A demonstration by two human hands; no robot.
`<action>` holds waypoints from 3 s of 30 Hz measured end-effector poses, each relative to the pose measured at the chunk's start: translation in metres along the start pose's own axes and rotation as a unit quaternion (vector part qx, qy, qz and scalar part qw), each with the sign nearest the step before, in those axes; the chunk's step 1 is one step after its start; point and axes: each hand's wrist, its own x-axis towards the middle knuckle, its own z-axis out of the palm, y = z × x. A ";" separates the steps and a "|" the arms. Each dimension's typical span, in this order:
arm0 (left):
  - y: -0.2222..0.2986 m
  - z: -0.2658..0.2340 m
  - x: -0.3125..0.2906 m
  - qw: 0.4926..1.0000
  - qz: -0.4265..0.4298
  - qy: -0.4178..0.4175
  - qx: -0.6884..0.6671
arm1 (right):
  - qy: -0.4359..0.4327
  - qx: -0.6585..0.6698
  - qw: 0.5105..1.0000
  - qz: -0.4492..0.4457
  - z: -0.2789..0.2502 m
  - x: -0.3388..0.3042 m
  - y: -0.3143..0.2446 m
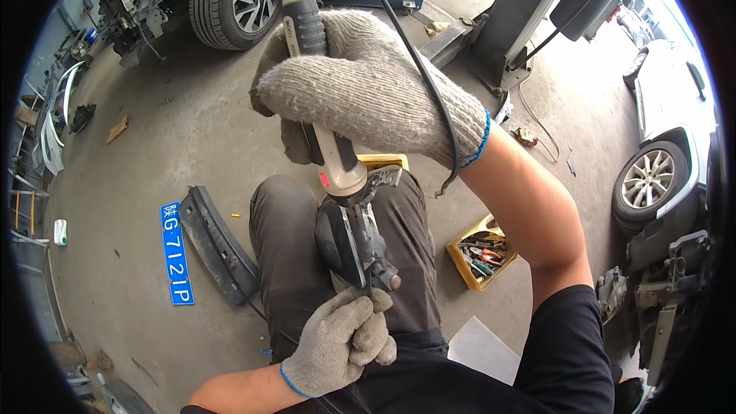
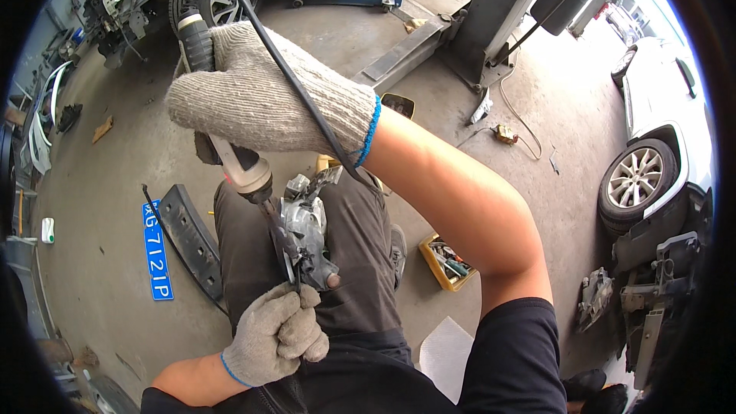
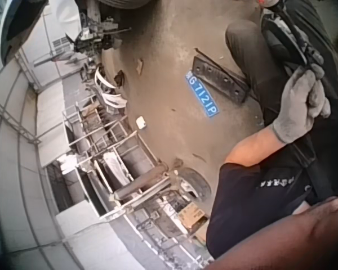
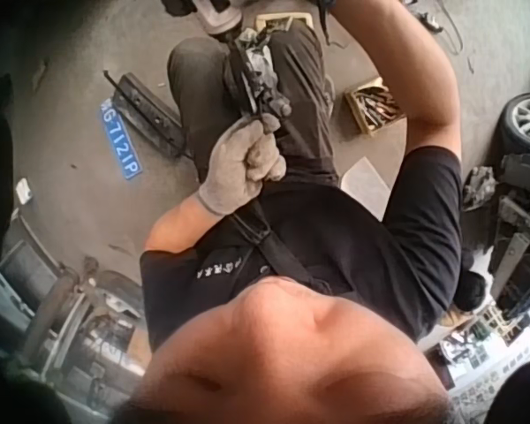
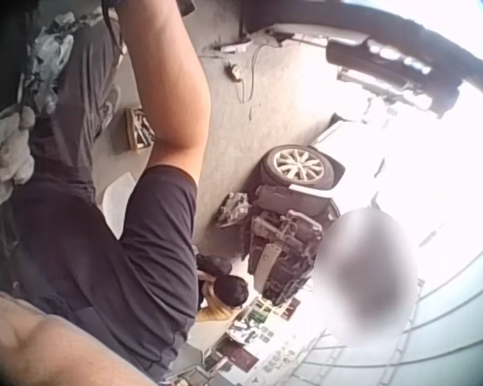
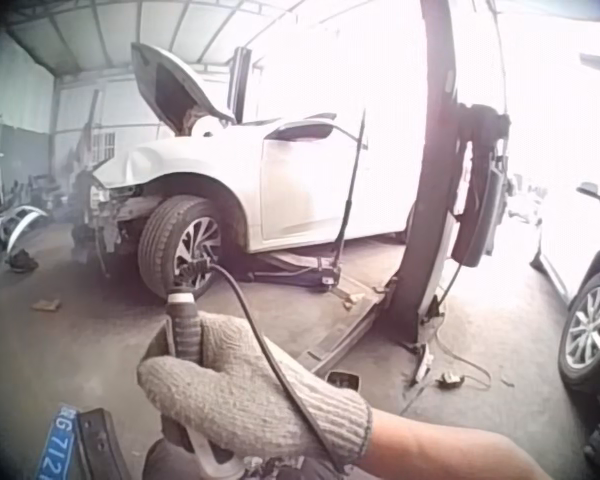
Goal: The person sits on the floor and uses a soldering iron to apply heat and solder to a car part held in their lap. They repeatedly apply the soldering iron to different areas of the part while feeding solder wire with their other hand.
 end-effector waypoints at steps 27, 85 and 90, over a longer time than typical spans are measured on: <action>0.001 0.002 -0.001 1.000 -0.004 0.014 0.007 | -0.014 -0.024 0.999 -0.015 0.001 0.000 -0.003; 0.000 -0.012 0.001 0.999 -0.014 -0.026 -0.019 | 0.098 -0.002 0.992 0.085 -0.002 -0.010 -0.010; -0.001 -0.013 0.002 0.999 -0.007 -0.032 -0.021 | 0.082 0.017 0.993 0.084 -0.002 -0.009 -0.002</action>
